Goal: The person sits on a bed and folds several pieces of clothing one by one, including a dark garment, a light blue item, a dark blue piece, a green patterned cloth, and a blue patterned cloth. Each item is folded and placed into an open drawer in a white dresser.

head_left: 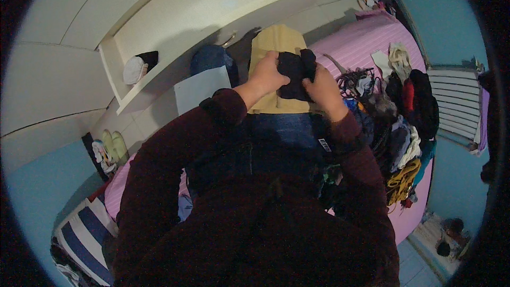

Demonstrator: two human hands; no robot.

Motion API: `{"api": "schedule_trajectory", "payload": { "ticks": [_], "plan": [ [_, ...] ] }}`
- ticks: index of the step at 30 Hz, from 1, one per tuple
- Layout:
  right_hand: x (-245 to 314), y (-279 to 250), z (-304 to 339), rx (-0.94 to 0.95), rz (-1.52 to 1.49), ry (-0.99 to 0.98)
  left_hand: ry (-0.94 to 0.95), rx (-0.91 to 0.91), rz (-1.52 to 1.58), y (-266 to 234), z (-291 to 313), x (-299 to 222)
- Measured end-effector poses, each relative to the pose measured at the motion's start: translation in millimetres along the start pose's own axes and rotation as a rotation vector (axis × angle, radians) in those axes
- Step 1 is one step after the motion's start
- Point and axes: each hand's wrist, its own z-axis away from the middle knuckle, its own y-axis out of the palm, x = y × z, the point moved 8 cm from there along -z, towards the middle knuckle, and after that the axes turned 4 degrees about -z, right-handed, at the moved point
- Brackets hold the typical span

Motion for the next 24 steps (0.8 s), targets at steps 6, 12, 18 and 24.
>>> {"api": "schedule_trajectory", "payload": {
  "ticks": [6,12,18,24],
  "plan": [
    [4.6,-3.0,0.6,-0.151,0.321,-0.231,-0.061,0.046,0.079,13.9,3.1,-6.1],
    [13.8,1.5,10.3,-0.213,0.073,-0.381,-0.042,-0.040,0.053,19.8,-1.3,2.6],
    [-23.6,-0.9,-9.1,-0.014,-0.426,-0.039,0.014,-0.029,0.024,22.1,-6.4,10.2],
    [-30.4,13.2,-5.3,0.043,-0.808,0.139,-0.016,-0.038,-0.033,22.3,-10.4,20.3]
  ]
}}
